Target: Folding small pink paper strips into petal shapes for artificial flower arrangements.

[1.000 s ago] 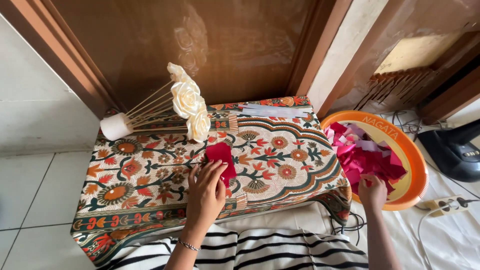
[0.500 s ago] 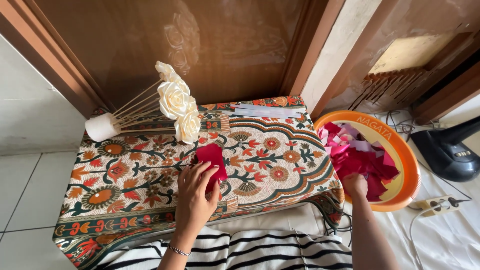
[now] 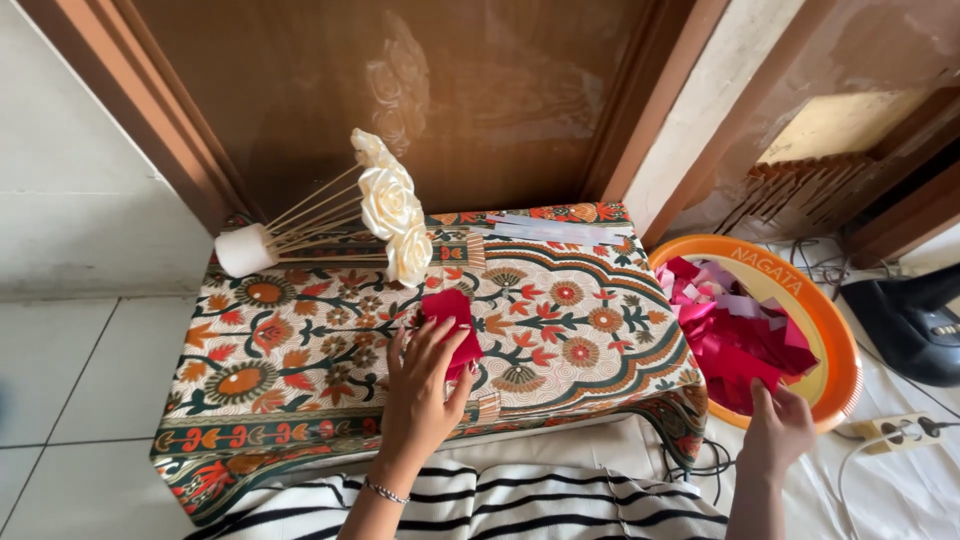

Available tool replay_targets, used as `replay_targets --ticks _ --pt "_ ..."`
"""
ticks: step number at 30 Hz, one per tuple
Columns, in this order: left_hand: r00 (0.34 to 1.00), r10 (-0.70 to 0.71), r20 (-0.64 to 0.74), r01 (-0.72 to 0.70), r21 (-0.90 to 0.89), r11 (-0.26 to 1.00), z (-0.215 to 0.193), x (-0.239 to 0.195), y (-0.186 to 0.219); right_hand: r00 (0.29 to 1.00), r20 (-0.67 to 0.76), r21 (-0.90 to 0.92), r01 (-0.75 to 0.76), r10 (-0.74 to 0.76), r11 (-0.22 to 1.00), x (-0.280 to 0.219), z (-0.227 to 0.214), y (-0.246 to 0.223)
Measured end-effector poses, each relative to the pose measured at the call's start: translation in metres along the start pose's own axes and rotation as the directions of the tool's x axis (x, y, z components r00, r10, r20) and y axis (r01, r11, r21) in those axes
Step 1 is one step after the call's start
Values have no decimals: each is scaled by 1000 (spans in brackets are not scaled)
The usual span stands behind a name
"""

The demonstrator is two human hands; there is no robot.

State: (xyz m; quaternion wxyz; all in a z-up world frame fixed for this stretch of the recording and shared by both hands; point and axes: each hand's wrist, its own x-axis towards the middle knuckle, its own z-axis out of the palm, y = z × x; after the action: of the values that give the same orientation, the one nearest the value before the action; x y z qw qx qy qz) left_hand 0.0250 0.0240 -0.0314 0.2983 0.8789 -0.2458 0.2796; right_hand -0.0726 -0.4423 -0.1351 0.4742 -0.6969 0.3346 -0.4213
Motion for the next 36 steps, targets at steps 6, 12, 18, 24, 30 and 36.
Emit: replay_targets --ticks 6,12,18,24,30,36 --pt "963 -217 162 258 -794 550 -1 -17 60 953 73 134 282 -293 950 -138 22 -124" --pt "616 -141 775 775 -628 -66 -3 -24 96 778 308 1 575 -547 818 -230 51 -157" --pt "863 -389 322 399 -907 134 4 -4 61 744 489 28 509 -456 860 -256 56 -165" --pt "905 -415 -90 337 -444 830 21 26 -8 793 474 -40 453 -382 891 -225 41 -134" --pt "915 -377 -140 388 58 920 37 42 -18 851 392 -164 439 -351 883 -181 33 -107" --pt "923 -349 -163 370 126 920 39 35 -19 842 274 -192 521 -464 832 -114 16 -57"
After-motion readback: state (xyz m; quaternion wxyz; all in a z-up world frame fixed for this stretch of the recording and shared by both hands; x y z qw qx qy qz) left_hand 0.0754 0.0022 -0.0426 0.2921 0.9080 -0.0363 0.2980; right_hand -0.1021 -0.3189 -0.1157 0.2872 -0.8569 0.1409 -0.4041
